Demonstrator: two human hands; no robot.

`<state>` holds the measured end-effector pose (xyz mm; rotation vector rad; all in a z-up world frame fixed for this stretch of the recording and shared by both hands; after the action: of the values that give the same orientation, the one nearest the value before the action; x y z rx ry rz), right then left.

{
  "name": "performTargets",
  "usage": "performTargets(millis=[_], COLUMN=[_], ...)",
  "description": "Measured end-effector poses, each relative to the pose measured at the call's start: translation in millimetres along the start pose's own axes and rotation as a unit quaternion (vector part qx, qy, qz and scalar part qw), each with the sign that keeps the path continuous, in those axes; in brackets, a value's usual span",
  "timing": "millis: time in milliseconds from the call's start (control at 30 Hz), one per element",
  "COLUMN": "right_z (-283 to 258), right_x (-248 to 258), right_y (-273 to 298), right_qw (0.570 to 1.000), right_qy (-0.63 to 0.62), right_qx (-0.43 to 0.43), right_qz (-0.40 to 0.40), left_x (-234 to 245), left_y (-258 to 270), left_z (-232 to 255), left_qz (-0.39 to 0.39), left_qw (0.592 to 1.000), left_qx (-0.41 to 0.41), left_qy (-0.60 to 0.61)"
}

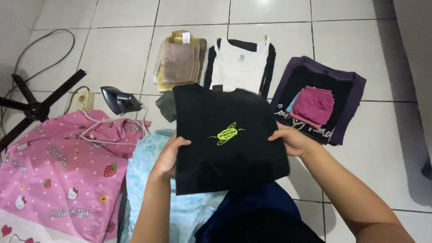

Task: Iron and fold a black t-shirt and organize other clothes.

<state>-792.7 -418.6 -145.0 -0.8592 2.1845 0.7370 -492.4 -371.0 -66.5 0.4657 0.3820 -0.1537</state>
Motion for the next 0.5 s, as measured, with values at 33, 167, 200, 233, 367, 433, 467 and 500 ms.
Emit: performTargets(millis=[33, 167, 200, 233, 367, 433, 467, 500], right_z=[17, 106, 129, 140, 162, 147, 124, 93], right_x=[13, 52, 50, 51, 56, 56, 74, 88], right_y=[-1, -4, -4, -4, 4, 12, 19, 27], right_qw=[1.000, 0.988, 0.972, 0.972, 0.971, 0.974, 0.982, 0.960], right_qy=[0.000, -0.120, -0.192, -0.193, -0.164, -0.138, 0.019, 0.176], right_qx=[-0.003, -0.093, -0.125, -0.128, -0.171, -0.181, -0.163, -0.138], right_qz=[-0.001, -0.012, -0.050, -0.050, -0.017, 0.009, 0.090, 0.168], left_x=[2, 23, 32, 31, 35, 34, 31, 28], left_y=[1, 7, 9, 13, 22, 24, 25, 26], left_z=[-6, -47, -61, -62, -71, -69, -67, -65], left_qz=[0.002, 0.018, 0.026, 0.028, 0.060, 0.064, 0.059, 0.054], left_qw=[1.000, 0.998, 0.996, 0.996, 0.986, 0.982, 0.982, 0.982], left_qx=[0.000, 0.054, 0.079, 0.080, 0.136, 0.147, 0.149, 0.149], left_qy=[0.002, -0.017, -0.020, -0.019, -0.071, -0.094, -0.099, -0.104])
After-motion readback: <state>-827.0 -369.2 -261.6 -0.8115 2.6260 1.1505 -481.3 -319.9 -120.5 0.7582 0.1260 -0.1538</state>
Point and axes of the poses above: each hand's wrist, its own y-axis away from the middle knuckle, its own x-axis out of the back of the hand, z = x × y, the point moved 10 cm from there along -y, towards the middle knuckle, and after that the axes turned 10 degrees about -z, right-handed, at the moved point
